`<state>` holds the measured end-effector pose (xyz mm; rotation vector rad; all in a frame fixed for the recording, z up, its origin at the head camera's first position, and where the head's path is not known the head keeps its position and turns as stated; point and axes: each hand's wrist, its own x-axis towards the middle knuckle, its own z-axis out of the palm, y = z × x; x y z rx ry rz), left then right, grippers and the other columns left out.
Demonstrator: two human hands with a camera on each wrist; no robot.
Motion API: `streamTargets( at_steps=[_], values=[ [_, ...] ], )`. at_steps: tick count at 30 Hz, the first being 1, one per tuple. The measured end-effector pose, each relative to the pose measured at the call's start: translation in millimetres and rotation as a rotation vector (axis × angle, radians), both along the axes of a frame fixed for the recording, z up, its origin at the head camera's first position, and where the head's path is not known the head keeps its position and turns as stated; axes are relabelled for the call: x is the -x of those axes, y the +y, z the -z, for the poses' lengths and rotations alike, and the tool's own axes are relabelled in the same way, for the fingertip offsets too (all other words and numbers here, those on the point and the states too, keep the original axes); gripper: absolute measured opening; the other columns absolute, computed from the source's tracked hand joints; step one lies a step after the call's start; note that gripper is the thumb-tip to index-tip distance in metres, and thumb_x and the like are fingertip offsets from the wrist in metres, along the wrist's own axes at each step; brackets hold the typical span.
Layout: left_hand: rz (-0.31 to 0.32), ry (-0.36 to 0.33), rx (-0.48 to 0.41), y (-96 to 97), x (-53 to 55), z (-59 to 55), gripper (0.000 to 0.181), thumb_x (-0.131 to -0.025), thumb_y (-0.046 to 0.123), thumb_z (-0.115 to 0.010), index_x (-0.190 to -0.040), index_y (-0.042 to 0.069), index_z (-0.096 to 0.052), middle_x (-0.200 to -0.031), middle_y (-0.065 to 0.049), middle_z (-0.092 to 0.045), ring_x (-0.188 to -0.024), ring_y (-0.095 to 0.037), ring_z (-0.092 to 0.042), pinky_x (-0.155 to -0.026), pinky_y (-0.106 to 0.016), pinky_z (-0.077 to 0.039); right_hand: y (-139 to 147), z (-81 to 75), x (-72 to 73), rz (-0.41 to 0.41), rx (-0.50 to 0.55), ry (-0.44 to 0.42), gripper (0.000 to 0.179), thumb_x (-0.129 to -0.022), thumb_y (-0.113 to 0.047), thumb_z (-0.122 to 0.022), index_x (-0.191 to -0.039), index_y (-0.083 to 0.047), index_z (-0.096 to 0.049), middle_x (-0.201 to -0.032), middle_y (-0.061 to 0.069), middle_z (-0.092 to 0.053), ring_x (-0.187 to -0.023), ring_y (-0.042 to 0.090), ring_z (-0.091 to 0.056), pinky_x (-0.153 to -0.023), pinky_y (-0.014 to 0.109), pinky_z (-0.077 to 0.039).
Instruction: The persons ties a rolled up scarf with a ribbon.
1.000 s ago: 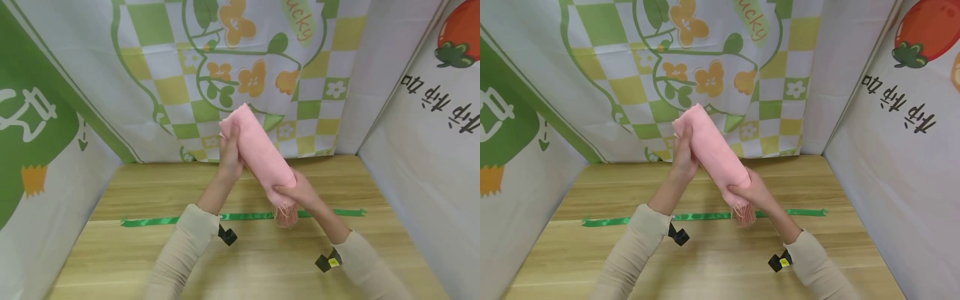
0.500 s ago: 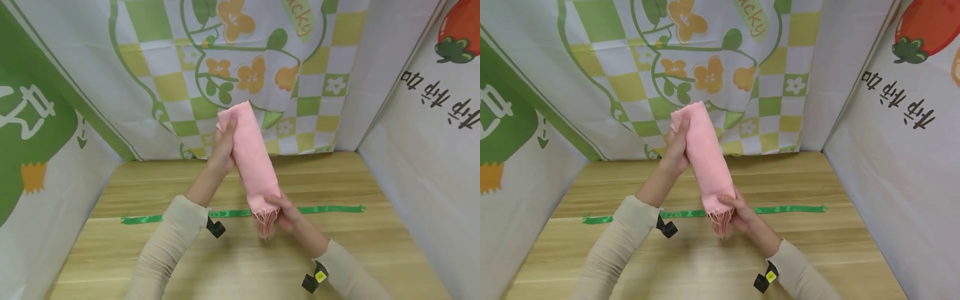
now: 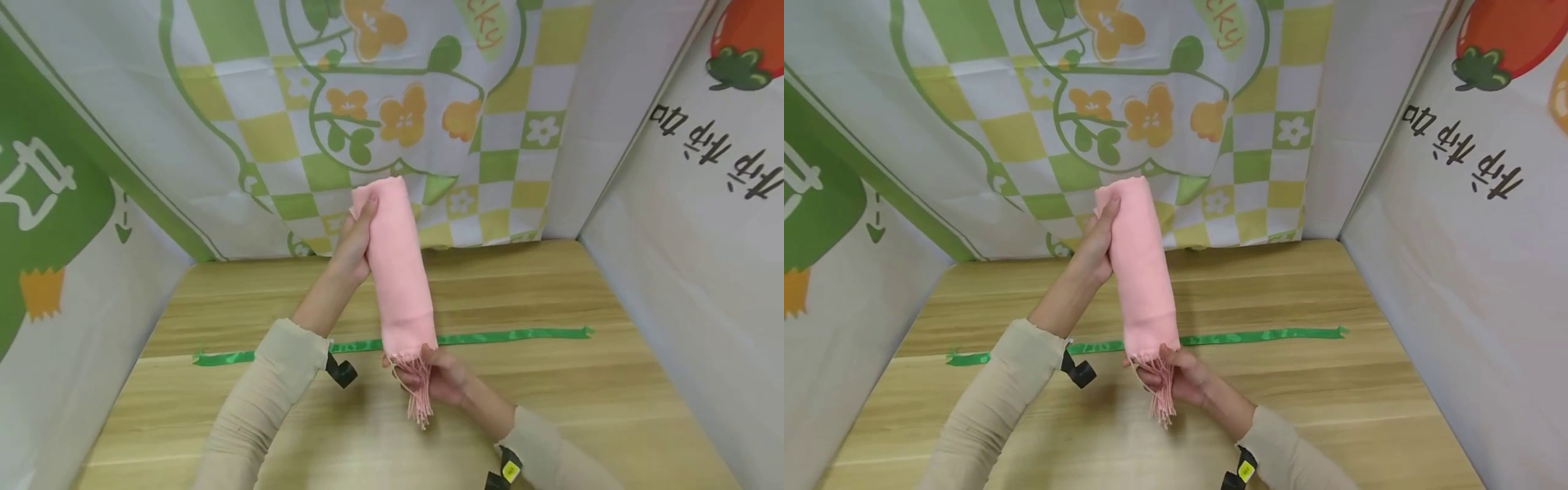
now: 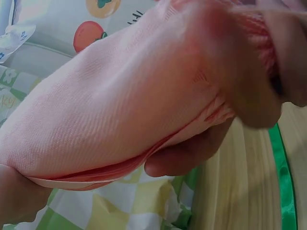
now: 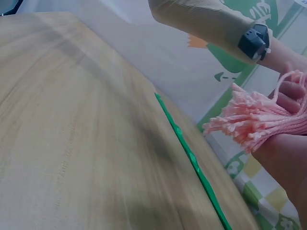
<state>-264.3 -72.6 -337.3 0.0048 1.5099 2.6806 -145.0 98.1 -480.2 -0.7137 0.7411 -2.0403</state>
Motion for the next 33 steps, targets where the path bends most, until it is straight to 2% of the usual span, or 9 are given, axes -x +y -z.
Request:
streamTargets(
  at_steps=[5,7,10,14,17,19,23,26,33],
  values=[
    [0.007,-0.002,0.004,-0.4,0.5,0.3,0.02,-0.101,0.037,-0.056,-0.109,0.019,-0.058,-0.084,0.003,-0.066,-0.072,-0.009,-0.066,-0.066,-0.021,-0.057,-5,-1.7,-5.4,0.044,-0.06,-0.039,0.018,-0.093,-0.019,-0.068,-0.105,-0.017,-0.055,-0.083,-0.008,-0.06,-0.07,0.003,-0.046,-0.065,0.017,-0.04],
    [0.0,-0.003,0.003,-1.1,0.7,1.7,0.02,-0.101,0.037,-0.056,-0.108,0.019,-0.058,-0.084,0.004,-0.067,-0.072,-0.008,-0.066,-0.066,-0.021,-0.057,-7,-3.5,-7.9,0.1,-0.114,-0.051,0.015,-0.092,-0.008,-0.064,-0.1,-0.016,-0.055,-0.078,-0.008,-0.056,-0.066,0.004,-0.043,-0.062,0.017,-0.037],
    [-0.006,-0.015,0.003,-2.8,0.6,6.6,0.018,-0.101,0.036,-0.056,-0.107,0.019,-0.058,-0.083,0.004,-0.068,-0.071,-0.008,-0.067,-0.065,-0.021,-0.057,-10,-5.6,-12.8,0.166,-0.237,-0.092,0.019,-0.091,0.001,-0.057,-0.103,-0.014,-0.056,-0.074,-0.008,-0.053,-0.061,0.003,-0.041,-0.059,0.017,-0.035],
    [0.012,-0.048,0.031,-5.8,1.0,18.3,0.019,-0.101,0.037,-0.056,-0.106,0.019,-0.058,-0.081,0.004,-0.069,-0.07,-0.008,-0.067,-0.063,-0.022,-0.057,-18,-5.9,-20.9,0.189,-0.389,-0.201,0.016,-0.096,0.0,-0.051,-0.106,-0.011,-0.057,-0.066,-0.009,-0.046,-0.055,0.001,-0.04,-0.056,0.016,-0.035],
    [0.043,-0.087,0.078,-7.5,2.8,30.2,0.02,-0.101,0.038,-0.056,-0.106,0.019,-0.058,-0.08,0.005,-0.068,-0.068,-0.008,-0.066,-0.062,-0.022,-0.056,-24,-3.1,-28.6,0.18,-0.441,-0.293,0.009,-0.099,-0.005,-0.048,-0.098,-0.011,-0.054,-0.058,-0.012,-0.038,-0.049,0.0,-0.037,-0.052,0.014,-0.033],
    [0.062,-0.127,0.121,-8.6,4.4,39.1,0.021,-0.101,0.038,-0.056,-0.107,0.018,-0.056,-0.08,0.005,-0.067,-0.068,-0.008,-0.066,-0.062,-0.022,-0.056,-27,0.2,-34.6,0.157,-0.455,-0.332,0.013,-0.102,-0.01,-0.045,-0.092,-0.013,-0.052,-0.053,-0.013,-0.033,-0.047,-0.001,-0.035,-0.05,0.013,-0.031],
    [0.09,-0.209,0.19,-10.7,8.3,57.1,0.024,-0.101,0.036,-0.057,-0.113,0.016,-0.053,-0.081,0.004,-0.066,-0.069,-0.008,-0.065,-0.063,-0.022,-0.056,-29,7.9,-47.0,0.089,-0.484,-0.364,0.032,-0.107,-0.019,-0.036,-0.076,-0.017,-0.046,-0.048,-0.016,-0.029,-0.043,-0.003,-0.033,-0.048,0.013,-0.029],
    [0.121,-0.236,0.212,-12.0,10.9,69.9,0.025,-0.103,0.033,-0.055,-0.117,0.012,-0.053,-0.082,0.004,-0.066,-0.07,-0.009,-0.066,-0.065,-0.021,-0.056,-29,12.0,-54.2,0.056,-0.491,-0.375,0.04,-0.108,-0.023,-0.034,-0.069,-0.02,-0.039,-0.048,-0.016,-0.029,-0.043,-0.003,-0.033,-0.049,0.013,-0.028],
    [0.244,-0.213,0.216,-14.6,17.0,103.1,0.025,-0.106,0.02,-0.046,-0.125,0.003,-0.047,-0.086,0.003,-0.064,-0.077,-0.009,-0.065,-0.071,-0.021,-0.056,-26,19.3,-66.3,0.081,-0.525,-0.41,0.036,-0.106,-0.02,-0.037,-0.07,-0.021,-0.036,-0.053,-0.015,-0.03,-0.045,-0.003,-0.034,-0.05,0.013,-0.028]
  ],
)
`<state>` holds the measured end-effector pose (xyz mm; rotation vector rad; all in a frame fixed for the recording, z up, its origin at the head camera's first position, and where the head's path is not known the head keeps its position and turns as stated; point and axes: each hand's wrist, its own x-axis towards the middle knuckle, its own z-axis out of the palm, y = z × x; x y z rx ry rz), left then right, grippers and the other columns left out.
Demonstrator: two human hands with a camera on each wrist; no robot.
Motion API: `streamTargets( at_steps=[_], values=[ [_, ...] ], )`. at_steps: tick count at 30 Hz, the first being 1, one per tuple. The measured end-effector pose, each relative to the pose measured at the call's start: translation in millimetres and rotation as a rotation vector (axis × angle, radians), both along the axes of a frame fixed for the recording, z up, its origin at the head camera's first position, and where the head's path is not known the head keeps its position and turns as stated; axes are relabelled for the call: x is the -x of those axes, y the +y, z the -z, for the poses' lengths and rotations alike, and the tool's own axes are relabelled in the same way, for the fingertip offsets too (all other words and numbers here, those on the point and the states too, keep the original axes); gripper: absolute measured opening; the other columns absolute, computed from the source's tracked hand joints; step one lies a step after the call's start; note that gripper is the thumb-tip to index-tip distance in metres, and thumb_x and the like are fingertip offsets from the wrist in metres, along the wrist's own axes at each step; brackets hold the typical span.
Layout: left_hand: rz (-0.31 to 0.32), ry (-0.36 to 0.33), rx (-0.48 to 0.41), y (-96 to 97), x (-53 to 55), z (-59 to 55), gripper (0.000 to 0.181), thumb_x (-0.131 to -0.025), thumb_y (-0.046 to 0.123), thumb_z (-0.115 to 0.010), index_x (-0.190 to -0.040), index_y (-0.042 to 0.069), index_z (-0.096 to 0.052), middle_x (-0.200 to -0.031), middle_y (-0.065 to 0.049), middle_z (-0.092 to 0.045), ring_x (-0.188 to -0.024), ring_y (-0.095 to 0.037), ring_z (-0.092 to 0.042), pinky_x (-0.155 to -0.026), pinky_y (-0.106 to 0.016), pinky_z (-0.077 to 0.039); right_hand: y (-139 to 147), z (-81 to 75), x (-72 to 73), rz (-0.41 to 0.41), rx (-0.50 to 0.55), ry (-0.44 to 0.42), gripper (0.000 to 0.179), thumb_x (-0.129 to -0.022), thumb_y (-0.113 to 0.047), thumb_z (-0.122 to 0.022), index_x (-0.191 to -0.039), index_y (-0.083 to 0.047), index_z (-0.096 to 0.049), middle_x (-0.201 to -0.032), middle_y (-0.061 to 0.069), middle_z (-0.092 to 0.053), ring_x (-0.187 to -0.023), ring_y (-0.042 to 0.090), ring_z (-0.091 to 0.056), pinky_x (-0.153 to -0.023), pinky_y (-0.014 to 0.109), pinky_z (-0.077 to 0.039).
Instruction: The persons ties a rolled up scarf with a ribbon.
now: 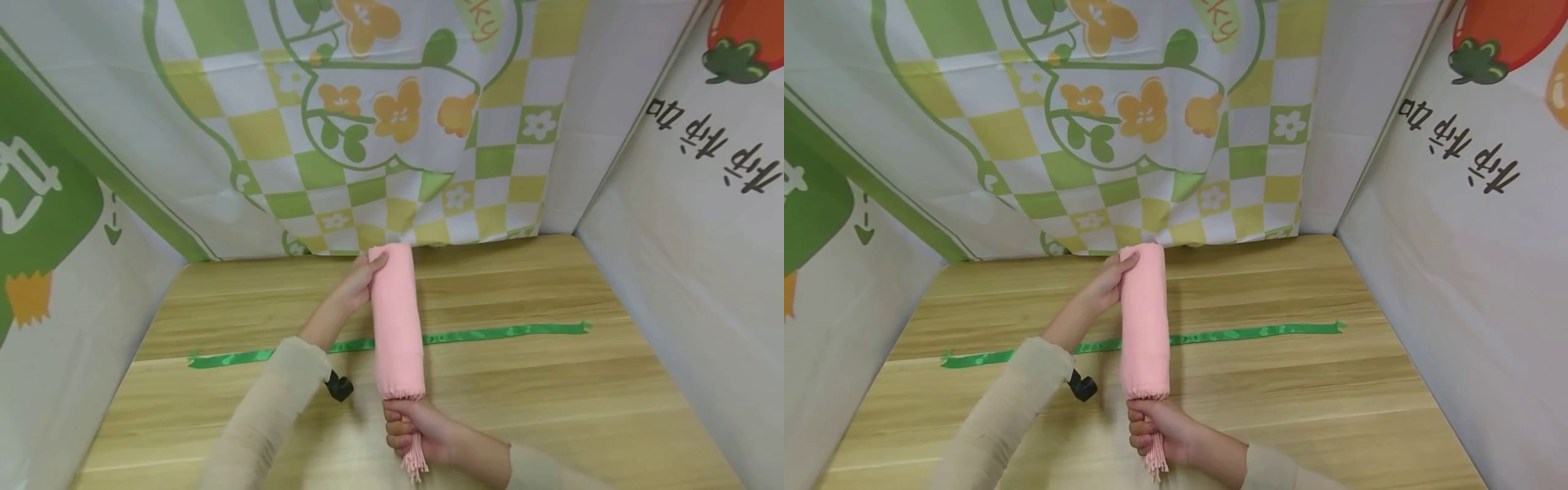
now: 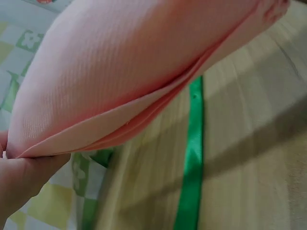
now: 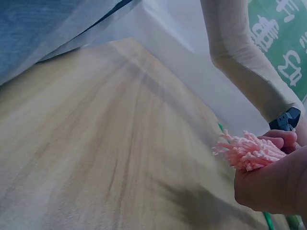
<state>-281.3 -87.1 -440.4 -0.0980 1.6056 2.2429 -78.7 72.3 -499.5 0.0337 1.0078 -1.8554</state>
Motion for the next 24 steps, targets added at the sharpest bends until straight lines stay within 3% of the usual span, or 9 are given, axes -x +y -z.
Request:
streamTargets(
  at_steps=[6,11,15,18,24],
  values=[
    [0.007,-0.007,0.049,1.2,6.7,29.4,0.042,-0.105,0.011,-0.044,-0.144,-0.003,-0.035,-0.097,0.004,-0.059,-0.083,-0.006,-0.062,-0.074,-0.019,-0.053,3,10.7,-4.7,0.056,-0.064,-0.038,0.033,-0.104,-0.019,-0.04,-0.072,-0.021,-0.037,-0.054,-0.014,-0.03,-0.046,-0.003,-0.034,-0.049,0.012,-0.03],
    [0.059,0.0,0.116,3.8,11.5,48.4,0.035,-0.106,0.01,-0.043,-0.139,-0.001,-0.037,-0.109,-0.003,-0.054,-0.088,-0.01,-0.059,-0.077,-0.021,-0.053,2,18.5,-7.1,0.088,-0.082,-0.04,0.033,-0.103,-0.019,-0.042,-0.07,-0.022,-0.038,-0.054,-0.015,-0.03,-0.046,-0.003,-0.035,-0.049,0.012,-0.03],
    [0.104,0.084,0.233,6.8,16.2,60.8,0.033,-0.104,0.006,-0.045,-0.135,-0.006,-0.043,-0.126,-0.014,-0.052,-0.1,-0.016,-0.057,-0.086,-0.024,-0.052,3,24.4,-7.5,0.074,-0.091,-0.04,0.032,-0.102,-0.02,-0.043,-0.07,-0.021,-0.038,-0.054,-0.015,-0.03,-0.047,-0.003,-0.034,-0.05,0.011,-0.031],
    [0.124,0.154,0.345,7.4,19.0,69.2,0.036,-0.103,0.001,-0.047,-0.137,-0.009,-0.046,-0.141,-0.022,-0.046,-0.116,-0.024,-0.052,-0.1,-0.032,-0.048,5,27.9,-6.2,0.034,-0.08,-0.053,0.032,-0.103,-0.021,-0.042,-0.071,-0.02,-0.039,-0.053,-0.015,-0.029,-0.047,-0.003,-0.035,-0.051,0.011,-0.032],
    [0.144,0.29,0.573,6.3,19.3,78.0,0.038,-0.103,0.009,-0.051,-0.138,-0.004,-0.05,-0.149,-0.024,-0.045,-0.139,-0.037,-0.041,-0.12,-0.05,-0.03,11,33.4,1.1,-0.042,-0.026,-0.068,0.031,-0.104,-0.021,-0.042,-0.073,-0.018,-0.042,-0.055,-0.013,-0.034,-0.051,-0.001,-0.04,-0.057,0.013,-0.039]
  ],
)
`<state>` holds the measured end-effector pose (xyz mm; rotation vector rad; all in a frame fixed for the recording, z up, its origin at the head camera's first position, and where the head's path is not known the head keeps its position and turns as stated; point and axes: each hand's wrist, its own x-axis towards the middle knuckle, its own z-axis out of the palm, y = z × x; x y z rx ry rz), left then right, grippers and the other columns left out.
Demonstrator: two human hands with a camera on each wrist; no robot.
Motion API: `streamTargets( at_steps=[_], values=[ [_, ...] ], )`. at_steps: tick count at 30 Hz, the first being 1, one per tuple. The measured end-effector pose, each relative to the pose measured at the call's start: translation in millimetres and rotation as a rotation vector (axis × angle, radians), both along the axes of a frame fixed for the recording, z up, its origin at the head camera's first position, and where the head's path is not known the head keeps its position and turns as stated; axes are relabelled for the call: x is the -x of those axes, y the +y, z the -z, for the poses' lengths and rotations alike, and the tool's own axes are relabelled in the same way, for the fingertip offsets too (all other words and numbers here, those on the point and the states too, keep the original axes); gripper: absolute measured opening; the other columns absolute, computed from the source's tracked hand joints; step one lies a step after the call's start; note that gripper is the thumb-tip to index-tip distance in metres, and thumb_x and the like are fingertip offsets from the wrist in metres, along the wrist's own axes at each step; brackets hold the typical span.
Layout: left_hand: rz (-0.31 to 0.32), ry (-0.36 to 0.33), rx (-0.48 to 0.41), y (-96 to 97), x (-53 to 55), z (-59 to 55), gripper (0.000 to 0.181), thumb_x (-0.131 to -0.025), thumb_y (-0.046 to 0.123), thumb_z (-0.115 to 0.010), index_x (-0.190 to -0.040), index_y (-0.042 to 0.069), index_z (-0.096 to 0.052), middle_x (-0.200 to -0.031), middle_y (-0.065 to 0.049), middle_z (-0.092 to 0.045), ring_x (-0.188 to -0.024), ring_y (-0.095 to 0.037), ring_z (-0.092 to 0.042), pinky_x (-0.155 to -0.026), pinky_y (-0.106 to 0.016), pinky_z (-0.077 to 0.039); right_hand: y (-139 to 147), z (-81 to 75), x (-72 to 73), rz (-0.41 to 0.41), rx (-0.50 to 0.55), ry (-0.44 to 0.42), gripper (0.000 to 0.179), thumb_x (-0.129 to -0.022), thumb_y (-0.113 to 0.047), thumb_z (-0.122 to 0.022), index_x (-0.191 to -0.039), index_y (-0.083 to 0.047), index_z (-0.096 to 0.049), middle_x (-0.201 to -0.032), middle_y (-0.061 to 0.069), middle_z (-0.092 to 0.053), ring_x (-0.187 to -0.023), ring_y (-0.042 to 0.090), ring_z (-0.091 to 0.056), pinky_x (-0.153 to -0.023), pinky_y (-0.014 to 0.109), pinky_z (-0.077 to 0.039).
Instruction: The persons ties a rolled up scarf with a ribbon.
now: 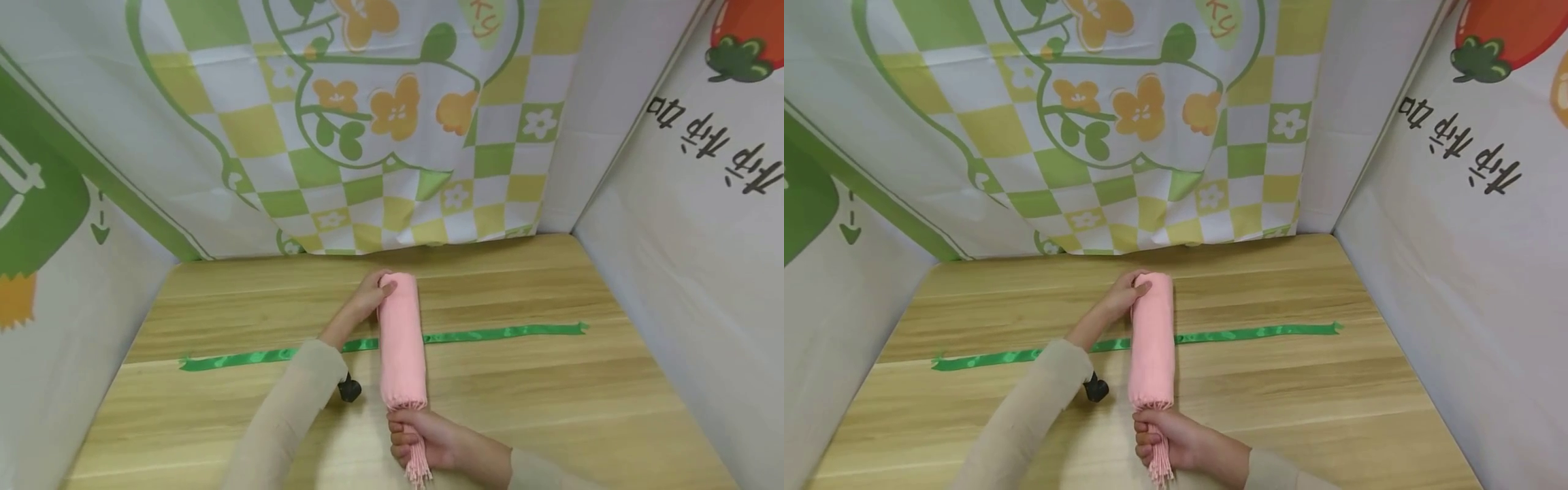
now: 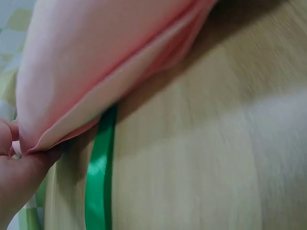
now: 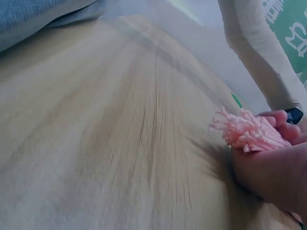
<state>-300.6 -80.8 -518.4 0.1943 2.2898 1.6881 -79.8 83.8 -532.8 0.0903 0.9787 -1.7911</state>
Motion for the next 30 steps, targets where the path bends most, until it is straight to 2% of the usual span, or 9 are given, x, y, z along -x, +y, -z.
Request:
streamTargets(
  at_steps=[5,9,13,16,18,21,24,26,30],
  values=[
    [0.046,0.195,0.224,-7.6,-5.2,0.0,0.041,-0.103,0.014,-0.053,-0.141,-0.001,-0.05,-0.147,-0.024,-0.049,-0.141,-0.039,-0.041,-0.12,-0.052,-0.031,4,0.4,2.0,-0.072,0.003,0.087,0.017,-0.101,-0.012,-0.047,-0.086,-0.01,-0.055,-0.066,-0.006,-0.058,-0.068,0.006,-0.062,-0.072,0.018,-0.055],
    [0.122,0.27,0.255,-20.8,-14.3,-3.5,0.052,-0.101,0.01,-0.055,-0.146,-0.009,-0.037,-0.149,-0.031,-0.042,-0.139,-0.044,-0.042,-0.117,-0.053,-0.035,20,-9.5,4.2,-0.149,-0.013,0.21,0.016,-0.101,-0.006,-0.049,-0.109,0.006,-0.058,-0.089,0.006,-0.073,-0.091,0.016,-0.072,-0.085,0.025,-0.058],
    [0.184,0.283,0.313,-42.4,-34.0,-11.7,0.059,-0.099,0.009,-0.056,-0.147,-0.012,-0.029,-0.149,-0.035,-0.037,-0.138,-0.047,-0.042,-0.114,-0.054,-0.038,46,-28.3,10.1,-0.203,-0.194,0.392,0.019,-0.1,-0.008,-0.052,-0.106,0.008,-0.061,-0.096,0.005,-0.071,-0.091,0.013,-0.068,-0.086,0.03,-0.058],
    [0.217,0.325,0.41,-60.2,-51.3,-17.8,0.055,-0.097,0.007,-0.059,-0.142,-0.014,-0.036,-0.143,-0.035,-0.044,-0.134,-0.048,-0.045,-0.112,-0.055,-0.04,70,-42.0,20.6,-0.232,-0.331,0.524,0.025,-0.1,-0.011,-0.054,-0.108,0.01,-0.065,-0.1,0.011,-0.072,-0.092,0.015,-0.069,-0.088,0.033,-0.059],
    [0.233,0.362,0.464,-70.7,-62.1,-20.4,0.051,-0.094,0.006,-0.062,-0.137,-0.014,-0.043,-0.136,-0.034,-0.051,-0.127,-0.047,-0.051,-0.108,-0.054,-0.044,84,-48.3,30.7,-0.23,-0.365,0.604,0.03,-0.101,-0.01,-0.053,-0.118,0.012,-0.063,-0.106,0.018,-0.072,-0.097,0.021,-0.071,-0.092,0.036,-0.058],
    [0.253,0.4,0.551,-82.3,-77.3,-21.3,0.047,-0.09,0.006,-0.069,-0.13,-0.011,-0.052,-0.125,-0.028,-0.06,-0.116,-0.041,-0.058,-0.102,-0.052,-0.048,100,-53.6,48.2,-0.204,-0.409,0.742,0.029,-0.101,-0.008,-0.051,-0.116,0.014,-0.061,-0.105,0.024,-0.07,-0.097,0.026,-0.07,-0.089,0.035,-0.059],
    [0.277,0.406,0.642,-87.2,-91.4,-18.8,0.046,-0.087,0.01,-0.074,-0.127,-0.006,-0.056,-0.122,-0.021,-0.062,-0.114,-0.036,-0.058,-0.103,-0.051,-0.048,103,-54.2,64.9,-0.165,-0.529,0.96,0.024,-0.1,-0.008,-0.054,-0.113,0.01,-0.063,-0.101,0.02,-0.07,-0.094,0.023,-0.068,-0.082,0.029,-0.059],
    [0.284,0.398,0.69,-86.2,-98.5,-15.4,0.046,-0.086,0.011,-0.076,-0.126,-0.002,-0.058,-0.122,-0.018,-0.061,-0.116,-0.034,-0.056,-0.105,-0.05,-0.046,99,-52.7,74.1,-0.129,-0.664,1.121,0.021,-0.098,-0.009,-0.058,-0.112,0.006,-0.064,-0.102,0.016,-0.07,-0.094,0.021,-0.066,-0.081,0.029,-0.058],
    [0.263,0.419,0.741,-77.8,-105.8,-8.7,0.033,-0.085,0.01,-0.076,-0.114,0.003,-0.062,-0.113,-0.013,-0.058,-0.11,-0.032,-0.053,-0.102,-0.049,-0.046,82,-44.2,91.0,-0.068,-0.955,1.399,0.03,-0.088,-0.006,-0.068,-0.118,0.0,-0.065,-0.114,0.014,-0.068,-0.106,0.03,-0.064,-0.092,0.042,-0.055]
  ],
)
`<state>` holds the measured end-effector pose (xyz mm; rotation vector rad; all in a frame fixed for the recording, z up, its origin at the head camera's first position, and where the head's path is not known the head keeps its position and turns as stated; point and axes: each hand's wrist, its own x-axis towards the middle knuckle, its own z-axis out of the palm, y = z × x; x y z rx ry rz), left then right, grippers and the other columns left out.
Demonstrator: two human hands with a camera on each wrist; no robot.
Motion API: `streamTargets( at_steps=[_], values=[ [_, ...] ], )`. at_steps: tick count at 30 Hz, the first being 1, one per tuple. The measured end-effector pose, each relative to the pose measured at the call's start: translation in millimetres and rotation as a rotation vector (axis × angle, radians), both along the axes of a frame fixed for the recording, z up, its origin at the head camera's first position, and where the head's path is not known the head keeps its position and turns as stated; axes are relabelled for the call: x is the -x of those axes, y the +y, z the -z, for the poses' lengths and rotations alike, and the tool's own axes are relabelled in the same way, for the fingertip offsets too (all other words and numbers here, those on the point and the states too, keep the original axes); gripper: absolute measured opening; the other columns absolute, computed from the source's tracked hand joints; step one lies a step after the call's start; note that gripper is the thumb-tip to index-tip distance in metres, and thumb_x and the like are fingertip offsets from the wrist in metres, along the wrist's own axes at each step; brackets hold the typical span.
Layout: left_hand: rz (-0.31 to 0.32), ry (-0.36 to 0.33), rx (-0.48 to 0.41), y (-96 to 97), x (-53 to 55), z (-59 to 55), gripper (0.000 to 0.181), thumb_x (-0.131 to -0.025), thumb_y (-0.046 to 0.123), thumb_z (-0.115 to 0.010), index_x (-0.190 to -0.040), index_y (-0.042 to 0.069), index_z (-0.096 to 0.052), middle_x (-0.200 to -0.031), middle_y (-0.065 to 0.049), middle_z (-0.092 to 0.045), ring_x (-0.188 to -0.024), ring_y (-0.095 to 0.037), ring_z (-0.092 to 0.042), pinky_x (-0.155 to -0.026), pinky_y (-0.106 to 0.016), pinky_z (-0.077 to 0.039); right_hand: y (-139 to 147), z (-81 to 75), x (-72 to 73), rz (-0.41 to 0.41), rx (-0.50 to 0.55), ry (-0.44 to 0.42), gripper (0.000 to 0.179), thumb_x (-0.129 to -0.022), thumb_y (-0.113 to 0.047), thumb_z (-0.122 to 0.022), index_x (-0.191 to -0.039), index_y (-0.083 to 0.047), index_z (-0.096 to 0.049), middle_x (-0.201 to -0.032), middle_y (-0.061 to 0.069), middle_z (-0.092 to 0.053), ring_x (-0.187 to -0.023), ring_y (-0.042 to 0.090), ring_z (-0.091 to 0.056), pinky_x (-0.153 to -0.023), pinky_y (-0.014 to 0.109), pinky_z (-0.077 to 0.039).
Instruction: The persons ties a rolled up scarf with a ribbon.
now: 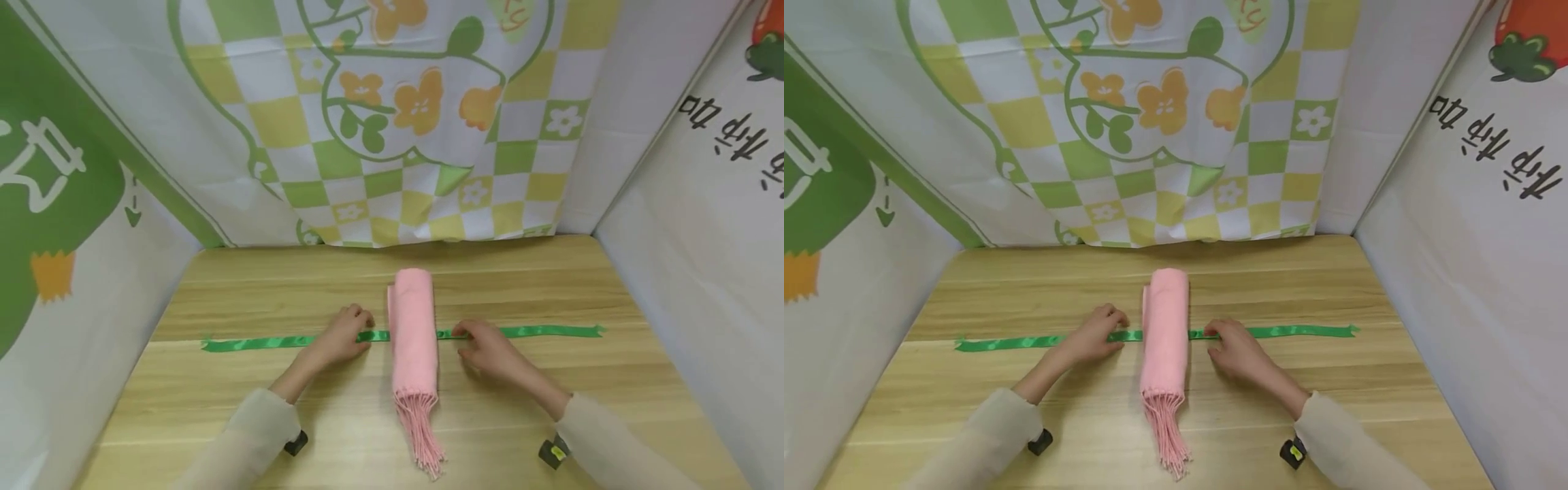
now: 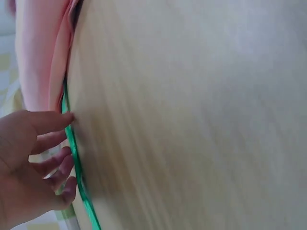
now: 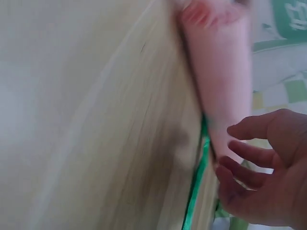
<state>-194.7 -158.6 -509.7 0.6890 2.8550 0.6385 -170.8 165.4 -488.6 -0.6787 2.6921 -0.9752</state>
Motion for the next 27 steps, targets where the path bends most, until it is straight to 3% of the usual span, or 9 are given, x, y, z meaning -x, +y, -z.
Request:
streamTargets(
  at_steps=[4,8,12,17,19,22,24,27],
  values=[
    [-0.016,0.062,0.086,10.4,-1.1,4.8,0.02,-0.083,0.004,-0.072,-0.101,0.008,-0.064,-0.104,-0.009,-0.055,-0.1,-0.028,-0.052,-0.09,-0.049,-0.047,-13,9.4,15.6,0.016,-0.172,0.131,0.047,-0.078,0.003,-0.068,-0.124,0.0,-0.061,-0.127,0.019,-0.062,-0.124,0.042,-0.052,-0.107,0.057,-0.043],
    [0.018,0.086,0.162,15.6,-4.4,6.9,0.019,-0.081,0.002,-0.067,-0.099,0.006,-0.066,-0.1,-0.01,-0.059,-0.095,-0.03,-0.057,-0.085,-0.05,-0.049,-19,16.0,22.2,-0.018,-0.289,0.152,0.032,-0.071,0.004,-0.069,-0.102,-0.003,-0.063,-0.12,0.019,-0.059,-0.119,0.043,-0.05,-0.105,0.055,-0.043],
    [0.038,0.08,0.114,15.8,-6.4,7.2,0.018,-0.08,0.002,-0.064,-0.098,0.004,-0.061,-0.085,-0.008,-0.063,-0.08,-0.028,-0.062,-0.076,-0.045,-0.053,-22,18.2,22.5,-0.027,-0.311,0.195,0.029,-0.069,0.006,-0.069,-0.089,-0.008,-0.054,-0.097,0.013,-0.061,-0.103,0.038,-0.053,-0.093,0.051,-0.047],
    [-0.008,0.01,0.012,13.8,-6.9,5.0,0.032,-0.077,0.001,-0.064,-0.106,0.007,-0.053,-0.074,-0.003,-0.06,-0.063,-0.018,-0.055,-0.058,-0.033,-0.05,-23,20.3,22.7,0.019,-0.244,0.189,0.039,-0.07,0.01,-0.067,-0.102,-0.006,-0.052,-0.071,0.006,-0.063,-0.083,0.032,-0.057,-0.078,0.05,-0.05],
    [-0.032,0.028,-0.001,14.5,-6.7,5.3,0.032,-0.078,0.0,-0.064,-0.107,0.007,-0.053,-0.073,-0.003,-0.06,-0.061,-0.016,-0.053,-0.055,-0.031,-0.048,-21,22.2,24.4,0.057,-0.217,0.218,0.039,-0.072,0.008,-0.068,-0.106,-0.005,-0.053,-0.068,0.007,-0.063,-0.075,0.03,-0.058,-0.073,0.049,-0.052],
    [-0.109,0.112,0.002,17.2,-5.9,5.9,0.023,-0.082,0.001,-0.065,-0.103,0.007,-0.057,-0.075,-0.004,-0.062,-0.065,-0.018,-0.058,-0.057,-0.034,-0.049,-20,26.2,29.7,0.143,-0.174,0.289,0.035,-0.077,0.003,-0.069,-0.109,-0.003,-0.056,-0.077,0.012,-0.066,-0.072,0.031,-0.059,-0.07,0.048,-0.052],
    [-0.187,0.154,-0.003,19.8,-5.0,6.5,0.015,-0.085,0.004,-0.066,-0.098,0.008,-0.06,-0.078,-0.005,-0.063,-0.071,-0.022,-0.061,-0.062,-0.038,-0.05,-21,29.1,34.4,0.215,-0.143,0.309,0.034,-0.079,-0.001,-0.069,-0.111,-0.003,-0.057,-0.088,0.017,-0.067,-0.079,0.034,-0.06,-0.073,0.049,-0.051],
    [-0.309,0.158,-0.026,24.5,-4.7,7.1,0.008,-0.089,0.01,-0.066,-0.097,0.009,-0.064,-0.087,-0.008,-0.064,-0.084,-0.028,-0.062,-0.074,-0.046,-0.047,-22,32.9,39.9,0.329,-0.089,0.272,0.038,-0.08,-0.006,-0.069,-0.116,-0.003,-0.056,-0.105,0.021,-0.062,-0.095,0.037,-0.056,-0.08,0.051,-0.048]
  ],
)
